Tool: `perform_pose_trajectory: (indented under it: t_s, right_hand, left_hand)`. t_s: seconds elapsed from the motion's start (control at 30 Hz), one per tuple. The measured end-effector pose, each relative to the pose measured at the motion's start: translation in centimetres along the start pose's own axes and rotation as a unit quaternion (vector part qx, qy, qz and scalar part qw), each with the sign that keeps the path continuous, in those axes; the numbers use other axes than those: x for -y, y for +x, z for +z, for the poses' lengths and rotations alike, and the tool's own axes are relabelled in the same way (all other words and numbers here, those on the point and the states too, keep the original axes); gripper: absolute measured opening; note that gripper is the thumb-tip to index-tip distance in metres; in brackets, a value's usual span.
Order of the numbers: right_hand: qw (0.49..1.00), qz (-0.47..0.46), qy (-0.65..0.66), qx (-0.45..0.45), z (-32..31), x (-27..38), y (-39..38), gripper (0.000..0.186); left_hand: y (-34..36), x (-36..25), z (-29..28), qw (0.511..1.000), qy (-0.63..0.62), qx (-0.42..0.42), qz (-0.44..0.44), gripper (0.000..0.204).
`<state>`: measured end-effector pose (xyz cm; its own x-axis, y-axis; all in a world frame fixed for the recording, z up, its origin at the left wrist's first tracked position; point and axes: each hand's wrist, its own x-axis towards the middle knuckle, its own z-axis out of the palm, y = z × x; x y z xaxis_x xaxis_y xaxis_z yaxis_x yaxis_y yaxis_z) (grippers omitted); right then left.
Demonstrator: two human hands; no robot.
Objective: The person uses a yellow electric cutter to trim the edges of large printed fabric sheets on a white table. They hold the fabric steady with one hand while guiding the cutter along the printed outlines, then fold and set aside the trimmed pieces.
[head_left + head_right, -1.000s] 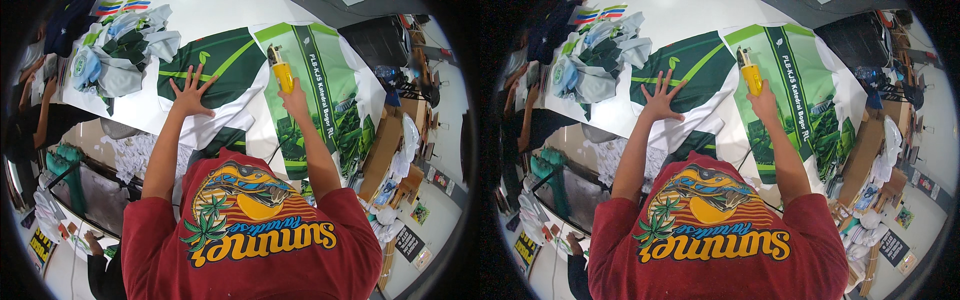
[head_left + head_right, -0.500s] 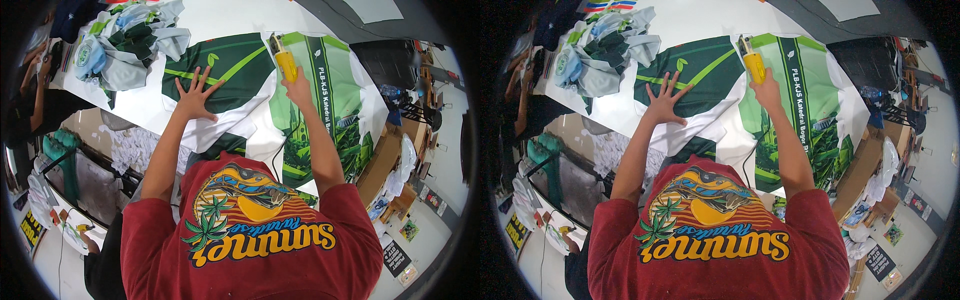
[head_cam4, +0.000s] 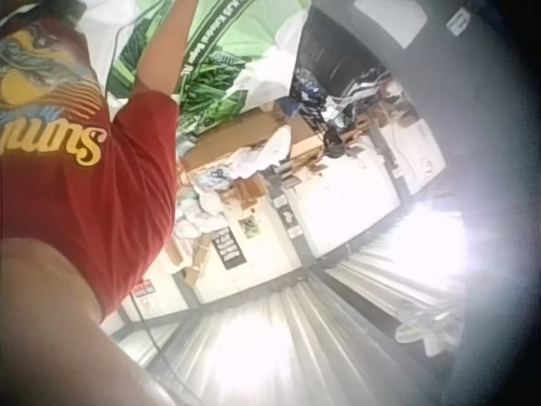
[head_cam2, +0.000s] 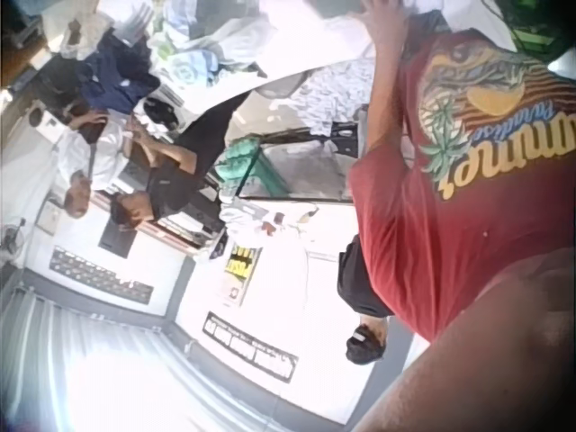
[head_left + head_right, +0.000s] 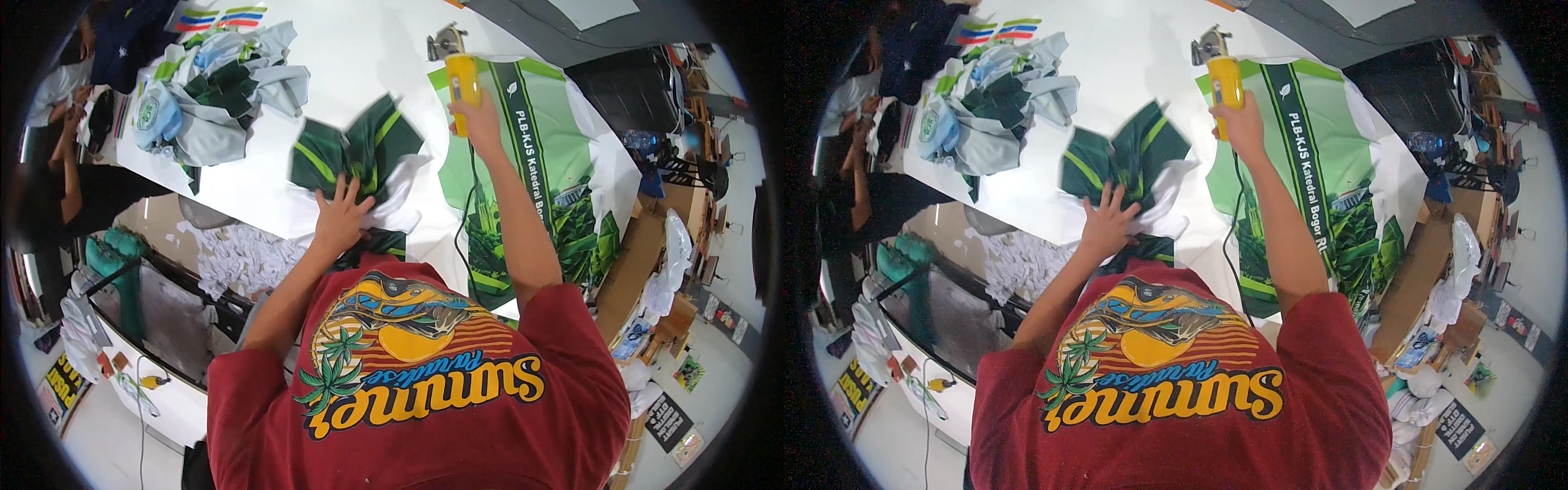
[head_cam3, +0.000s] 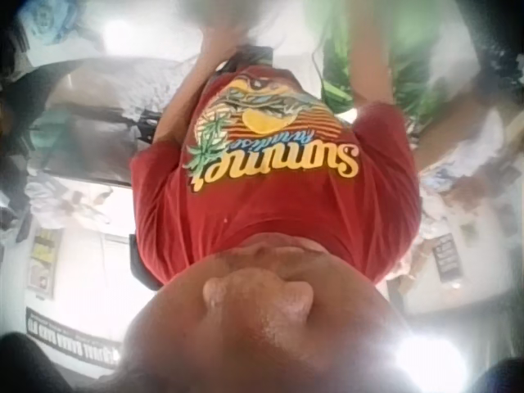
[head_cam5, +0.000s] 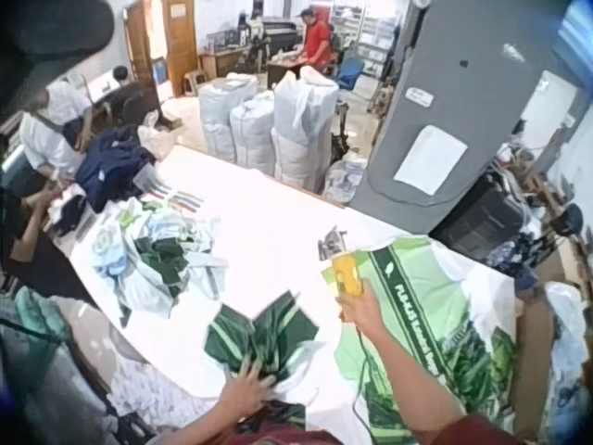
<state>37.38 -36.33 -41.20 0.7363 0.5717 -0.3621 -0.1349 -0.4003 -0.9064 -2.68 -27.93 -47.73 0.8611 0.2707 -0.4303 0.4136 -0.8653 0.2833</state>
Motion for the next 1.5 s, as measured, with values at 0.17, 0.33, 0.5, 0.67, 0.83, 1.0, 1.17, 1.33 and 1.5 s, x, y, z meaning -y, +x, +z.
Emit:
perform_pose_trajectory:
  t_s: [0.17,0.33,0.5,0.67,0.83,1.0,1.17,1.33,1.5]
  right_hand:
    - [0.975,0.048,0.215,-0.007,-6.9,-3.5,-11.4,0.05]
    - [0.959,0.089,0.243,-0.111,-13.2,-10.7,-24.8,0.05]
    - [0.923,0.121,0.256,-0.261,-16.5,-15.8,-35.2,0.05]
    - [0.872,0.098,0.321,-0.356,-17.9,-17.2,-42.1,0.049]
    - [0.865,0.1,0.293,-0.395,-18.8,-17.2,-47.0,0.049]
    - [0.884,0.147,0.184,-0.403,-16.1,-17.5,-49.0,0.056]
    - [0.915,0.185,0.02,-0.358,-10.8,-17.2,-47.5,0.061]
    - [0.935,0.144,-0.133,-0.294,-4.7,-17.1,-46.0,0.064]
    - [0.917,0.212,-0.192,-0.278,0.7,-17.4,-47.7,0.063]
  left_hand:
    - [1.0,10.6,-1.3,0.905,-0.355,-0.151,-0.182,0.034]
    - [4.4,12.5,-9.1,0.829,-0.146,-0.313,-0.441,0.087]
    - [13.2,-5.7,-6.6,0.969,-0.042,-0.226,-0.085,0.111]
    - [15.7,-21.0,2.3,0.982,-0.04,-0.139,0.119,0.136]
    - [23.0,-10.8,-2.1,0.984,0.059,-0.029,0.163,0.161]
    - [29.8,6.9,-15.3,0.951,0.271,-0.148,-0.017,0.121]
    - [20.2,7.4,-10.9,0.982,0.024,-0.148,0.114,0.101]
    - [5.3,5.0,-0.6,0.986,0.056,-0.108,0.111,0.095]
    - [-2.5,7.0,0.5,0.991,0.062,-0.058,0.101,0.093]
